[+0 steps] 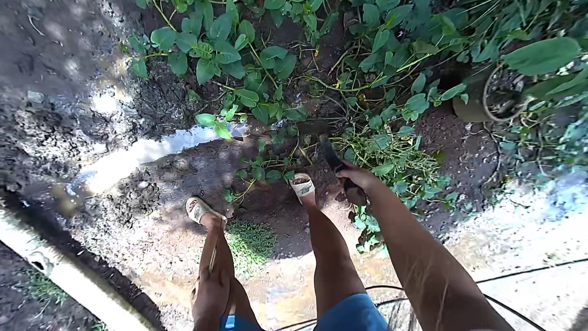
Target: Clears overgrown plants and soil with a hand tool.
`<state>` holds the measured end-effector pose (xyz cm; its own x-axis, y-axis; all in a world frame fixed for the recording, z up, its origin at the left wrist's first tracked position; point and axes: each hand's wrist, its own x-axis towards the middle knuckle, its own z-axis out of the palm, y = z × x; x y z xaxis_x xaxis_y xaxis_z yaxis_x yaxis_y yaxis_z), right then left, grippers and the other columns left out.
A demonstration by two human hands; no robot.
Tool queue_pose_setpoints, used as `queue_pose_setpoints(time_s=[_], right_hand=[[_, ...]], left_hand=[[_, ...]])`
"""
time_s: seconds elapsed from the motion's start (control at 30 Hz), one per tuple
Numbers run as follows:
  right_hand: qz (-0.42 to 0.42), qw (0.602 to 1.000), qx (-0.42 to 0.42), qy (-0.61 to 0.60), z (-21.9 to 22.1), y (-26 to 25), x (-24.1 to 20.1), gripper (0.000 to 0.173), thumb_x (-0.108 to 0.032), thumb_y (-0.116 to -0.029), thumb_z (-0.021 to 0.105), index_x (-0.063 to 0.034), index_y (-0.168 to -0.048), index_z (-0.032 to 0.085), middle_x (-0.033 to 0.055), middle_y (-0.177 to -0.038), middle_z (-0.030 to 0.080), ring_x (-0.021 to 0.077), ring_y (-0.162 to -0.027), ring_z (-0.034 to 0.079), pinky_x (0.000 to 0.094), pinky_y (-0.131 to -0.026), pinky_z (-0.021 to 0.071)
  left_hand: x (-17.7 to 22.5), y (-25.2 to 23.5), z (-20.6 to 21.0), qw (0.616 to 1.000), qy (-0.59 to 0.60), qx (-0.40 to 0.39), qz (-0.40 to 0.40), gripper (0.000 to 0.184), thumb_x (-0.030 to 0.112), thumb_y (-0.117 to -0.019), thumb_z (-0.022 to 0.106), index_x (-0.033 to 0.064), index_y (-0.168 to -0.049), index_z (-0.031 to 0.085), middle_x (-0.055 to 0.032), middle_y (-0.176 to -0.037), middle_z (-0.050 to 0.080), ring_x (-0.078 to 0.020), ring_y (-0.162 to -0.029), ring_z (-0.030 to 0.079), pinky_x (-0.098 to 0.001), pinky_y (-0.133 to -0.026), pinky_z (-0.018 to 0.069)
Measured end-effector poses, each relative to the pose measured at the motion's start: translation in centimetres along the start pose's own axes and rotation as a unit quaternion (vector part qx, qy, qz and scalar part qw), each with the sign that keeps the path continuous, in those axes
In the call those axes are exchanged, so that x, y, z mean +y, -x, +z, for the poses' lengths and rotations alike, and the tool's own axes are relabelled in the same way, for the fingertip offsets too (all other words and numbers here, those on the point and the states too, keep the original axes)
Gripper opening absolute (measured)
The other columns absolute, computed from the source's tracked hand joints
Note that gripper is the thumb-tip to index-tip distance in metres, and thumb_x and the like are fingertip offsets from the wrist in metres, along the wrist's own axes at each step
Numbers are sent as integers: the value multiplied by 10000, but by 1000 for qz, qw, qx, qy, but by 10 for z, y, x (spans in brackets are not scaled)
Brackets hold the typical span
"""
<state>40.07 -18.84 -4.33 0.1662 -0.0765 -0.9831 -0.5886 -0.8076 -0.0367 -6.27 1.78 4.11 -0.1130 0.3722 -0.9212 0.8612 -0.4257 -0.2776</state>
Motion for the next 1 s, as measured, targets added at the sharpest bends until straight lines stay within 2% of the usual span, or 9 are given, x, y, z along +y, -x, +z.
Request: queue_pose_setpoints(time_s=[0.13, 0.23, 0.4, 0.53, 0.63, 0.77, 0.87, 0.93, 1.0], right_hand=[[93, 992, -36, -79, -40, -24, -43, 282, -257, -1077, 471, -87, -1290, 545, 72, -785, 604, 148, -578, 588, 288, -524, 518], [125, 990, -46, -47, -46, -37, -82, 293, -294, -1092, 432, -69, -1236, 553, 70, -826, 585, 147, -589, 569, 290, -524, 506], [120, 992, 4, -49, -7, -34, -97, 292, -276, -1052, 544, -48, -1231, 577, 99, -825, 600, 176, -600, 584, 319, -536, 519], [66, 998, -7, -8, 33, -47, -70, 454, -235, -996, 680, -62, -1383, 517, 130, -926, 600, 203, -702, 589, 371, -656, 540], [26, 999, -36, 5, 27, -58, -28, 574, -127, -1001, 655, -135, -1514, 399, 120, -950, 592, 192, -671, 591, 373, -624, 552], [11, 1000, -2, -7, 19, -81, 27, 794, -120, -970, 709, -226, -1625, 273, 144, -1053, 625, 200, -680, 599, 378, -580, 533], [12, 1000, -11, 10, -8, -103, 32, 773, -172, -986, 700, -259, -1626, 275, 125, -1023, 627, 189, -660, 590, 361, -559, 521], [16, 999, -12, 30, -30, -110, 21, 736, -200, -997, 690, -262, -1618, 300, 121, -992, 628, 185, -654, 584, 349, -558, 510], [16, 998, -17, 55, -48, -121, 19, 689, -234, -1012, 672, -263, -1606, 324, 110, -960, 620, 172, -651, 579, 334, -570, 515]], left_hand=[[2, 1, 1, 1000, -4, -7, -3, 495, 481, -1042, 417, 272, -1457, 589, -98, -1570, 459, -350, -1381, 497, -611, -1087, 411], [5, 2, 3, 1000, -13, -9, -4, 500, 472, -1045, 401, 266, -1461, 586, -103, -1577, 453, -350, -1389, 489, -606, -1090, 403], [10, 6, 9, 999, -33, -2, 18, 480, 460, -1042, 422, 240, -1408, 641, -118, -1515, 523, -366, -1346, 529, -620, -1039, 444], [14, 6, 9, 1000, -22, -5, 17, 469, 444, -1035, 448, 220, -1392, 655, -132, -1510, 525, -369, -1344, 533, -623, -1048, 439], [14, 8, 7, 1000, -16, -7, 23, 464, 442, -1028, 487, 190, -1373, 664, -154, -1494, 535, -389, -1341, 530, -641, -1031, 439], [7, 11, 15, 999, -25, -2, 22, 482, 456, -1018, 484, 197, -1383, 664, -151, -1481, 553, -399, -1335, 535, -640, -1019, 447], [13, 15, 9, 1000, -14, -6, 14, 488, 454, -1019, 495, 173, -1383, 660, -169, -1481, 548, -406, -1348, 521, -653, -1027, 432], [32, 21, -10, 998, -11, -57, -9, 491, 432, -1050, 486, 139, -1423, 614, -163, -1531, 501, -396, -1406, 469, -640, -1075, 388], [31, 22, -4, 999, -17, -46, -2, 483, 415, -1042, 500, 133, -1412, 626, -173, -1515, 516, -407, -1390, 485, -634, -1064, 405]])
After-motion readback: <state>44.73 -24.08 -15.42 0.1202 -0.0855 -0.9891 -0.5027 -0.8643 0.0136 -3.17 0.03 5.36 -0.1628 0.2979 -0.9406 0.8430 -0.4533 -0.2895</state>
